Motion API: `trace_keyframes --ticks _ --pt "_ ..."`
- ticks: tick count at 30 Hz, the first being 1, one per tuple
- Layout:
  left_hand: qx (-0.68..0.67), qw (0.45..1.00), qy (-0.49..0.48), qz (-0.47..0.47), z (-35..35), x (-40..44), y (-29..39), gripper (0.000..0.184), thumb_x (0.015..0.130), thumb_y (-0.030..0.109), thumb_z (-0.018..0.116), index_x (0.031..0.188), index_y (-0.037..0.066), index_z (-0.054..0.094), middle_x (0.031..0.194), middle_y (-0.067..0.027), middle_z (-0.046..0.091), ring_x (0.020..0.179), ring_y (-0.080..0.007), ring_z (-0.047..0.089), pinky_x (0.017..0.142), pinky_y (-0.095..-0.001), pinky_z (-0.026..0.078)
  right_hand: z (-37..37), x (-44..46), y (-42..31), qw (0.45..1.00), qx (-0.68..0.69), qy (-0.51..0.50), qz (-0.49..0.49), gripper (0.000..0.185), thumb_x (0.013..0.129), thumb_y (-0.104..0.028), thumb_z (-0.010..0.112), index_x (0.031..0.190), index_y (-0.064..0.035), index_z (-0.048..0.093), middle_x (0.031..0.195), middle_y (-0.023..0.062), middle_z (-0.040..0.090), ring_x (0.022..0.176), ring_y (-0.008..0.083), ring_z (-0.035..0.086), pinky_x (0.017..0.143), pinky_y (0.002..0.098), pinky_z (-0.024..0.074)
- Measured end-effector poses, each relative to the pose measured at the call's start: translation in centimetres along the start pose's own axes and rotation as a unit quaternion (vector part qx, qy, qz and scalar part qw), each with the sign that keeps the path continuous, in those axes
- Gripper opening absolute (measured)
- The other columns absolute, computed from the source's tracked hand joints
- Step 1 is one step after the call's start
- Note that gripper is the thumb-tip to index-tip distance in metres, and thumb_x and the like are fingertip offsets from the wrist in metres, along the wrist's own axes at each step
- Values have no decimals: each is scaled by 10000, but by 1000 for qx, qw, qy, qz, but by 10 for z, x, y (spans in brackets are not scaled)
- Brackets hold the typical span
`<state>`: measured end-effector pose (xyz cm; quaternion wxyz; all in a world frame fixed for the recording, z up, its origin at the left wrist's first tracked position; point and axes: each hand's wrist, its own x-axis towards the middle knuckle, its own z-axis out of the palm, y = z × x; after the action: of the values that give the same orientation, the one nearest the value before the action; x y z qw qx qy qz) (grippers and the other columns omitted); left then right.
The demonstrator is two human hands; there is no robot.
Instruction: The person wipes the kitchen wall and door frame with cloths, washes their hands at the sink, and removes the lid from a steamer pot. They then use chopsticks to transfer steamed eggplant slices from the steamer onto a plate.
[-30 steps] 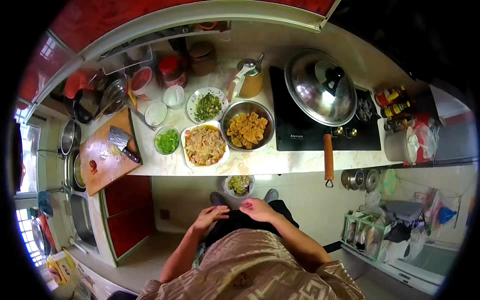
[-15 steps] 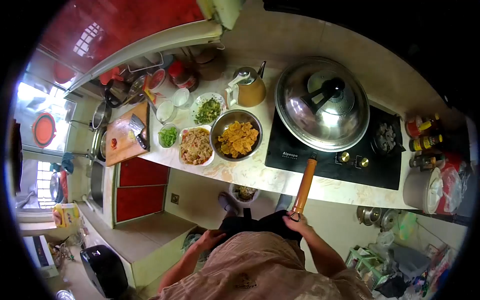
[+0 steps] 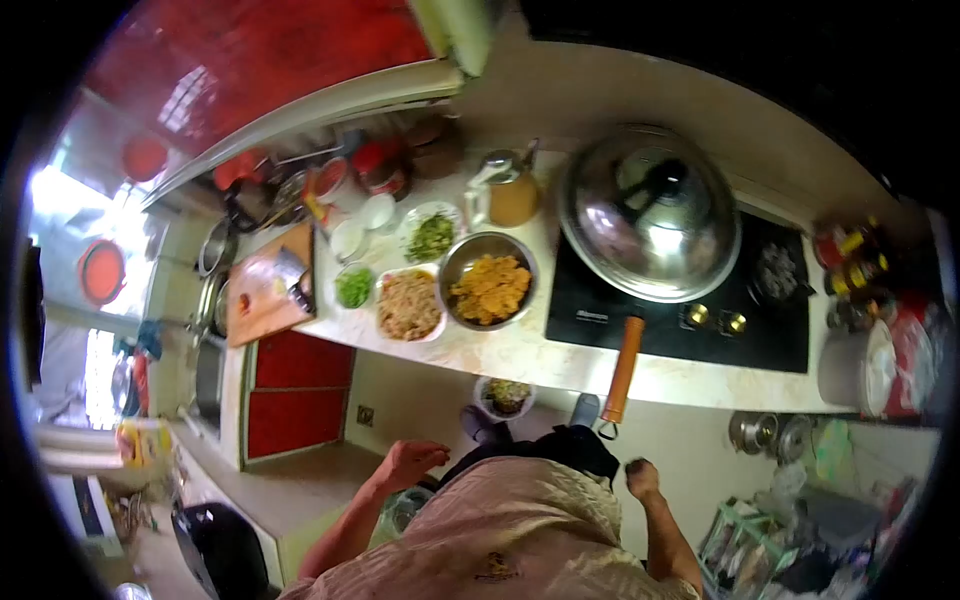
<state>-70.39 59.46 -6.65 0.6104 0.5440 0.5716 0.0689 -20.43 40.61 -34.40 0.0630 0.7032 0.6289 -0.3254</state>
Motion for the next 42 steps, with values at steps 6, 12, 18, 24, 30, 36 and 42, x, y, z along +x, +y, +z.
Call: trace_keyframes --ticks 6,12,18,24,30,36,42 --pt "-231 967 -53 96 20 62 -2 209 946 131 615 1044 -23 715 1006 -121 724 951 -159 679 837 -279 530 -177 10 -219 897 438 30 -49 318 953 -319 602 1112 -49 654 1018 171 689 931 237 680 784 331 529" --pt "-58 988 33 136 42 82 -2 219 919 170 660 1062 15 717 924 -98 736 850 -126 684 764 -268 526 -163 18 -223 913 406 16 -44 377 955 -336 595 1184 -39 637 1036 141 708 948 249 682 852 343 525" --pt "118 968 134 175 27 85 89 219 921 133 645 1093 11 707 1006 -103 734 929 -155 680 833 -300 522 -169 6 -169 928 356 107 25 257 908 -260 589 992 -33 675 880 176 685 825 313 675 764 395 531" --pt "192 882 219 371 32 119 234 236 873 112 669 1081 2 691 1040 -175 706 964 -287 687 865 -355 526 -125 25 -81 937 293 152 114 337 889 -302 606 1073 -29 680 979 199 688 890 312 686 824 381 537" --pt "254 820 246 450 51 183 340 360 868 213 674 1175 27 663 1148 -226 659 1092 -366 620 952 -418 475 -1 15 21 852 435 102 272 284 902 -264 605 1052 -32 671 972 169 703 859 298 696 796 412 547" --pt "350 810 257 394 81 233 387 603 843 378 678 1303 0 577 1255 -244 610 1166 -389 581 1002 -417 450 67 -62 38 501 698 120 497 154 921 -162 547 1029 -57 577 863 135 668 716 277 666 650 467 522" --pt "420 811 237 330 101 244 405 629 791 398 711 1264 -2 602 1204 -244 638 1123 -384 612 966 -421 482 119 -94 22 461 712 93 521 192 920 -144 524 1069 -27 554 845 149 656 734 279 659 666 488 530"
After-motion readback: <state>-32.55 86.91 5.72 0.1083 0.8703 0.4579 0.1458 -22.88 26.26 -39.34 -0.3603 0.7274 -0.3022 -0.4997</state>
